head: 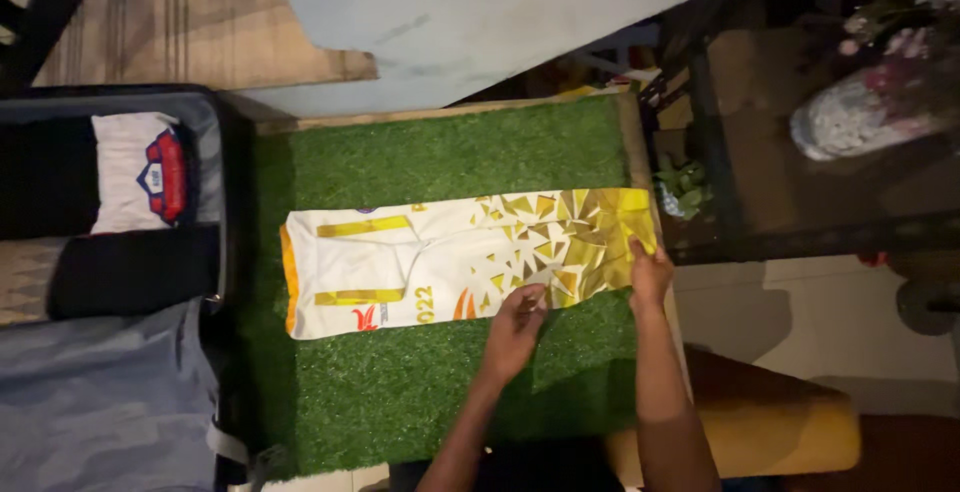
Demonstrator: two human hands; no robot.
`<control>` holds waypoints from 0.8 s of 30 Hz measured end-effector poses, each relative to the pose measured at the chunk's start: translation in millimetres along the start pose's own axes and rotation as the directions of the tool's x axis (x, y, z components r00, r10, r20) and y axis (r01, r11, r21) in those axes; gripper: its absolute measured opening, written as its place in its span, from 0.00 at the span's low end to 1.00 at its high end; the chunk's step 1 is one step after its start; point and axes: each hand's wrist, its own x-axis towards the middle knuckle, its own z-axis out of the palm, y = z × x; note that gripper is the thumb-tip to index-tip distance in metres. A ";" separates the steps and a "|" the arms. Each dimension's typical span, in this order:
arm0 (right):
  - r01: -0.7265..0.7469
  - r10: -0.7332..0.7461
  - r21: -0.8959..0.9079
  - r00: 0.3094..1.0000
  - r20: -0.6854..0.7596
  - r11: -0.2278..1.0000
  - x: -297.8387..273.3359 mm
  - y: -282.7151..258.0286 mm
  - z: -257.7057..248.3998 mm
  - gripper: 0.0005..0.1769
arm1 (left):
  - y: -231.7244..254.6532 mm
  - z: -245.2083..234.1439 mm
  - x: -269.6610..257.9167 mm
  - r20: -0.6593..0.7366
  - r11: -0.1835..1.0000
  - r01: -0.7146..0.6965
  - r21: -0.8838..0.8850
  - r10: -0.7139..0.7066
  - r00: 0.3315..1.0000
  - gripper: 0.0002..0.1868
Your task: The person folds several shirts by hand on a green mat and places them into an open suitcase.
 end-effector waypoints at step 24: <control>0.482 -0.251 -0.249 0.752 0.610 0.840 -80.9 50.6 25.8 0.15 | -11.6 -72.4 97.6 -0.266 0.946 0.255 0.198 -0.199 0.943 0.23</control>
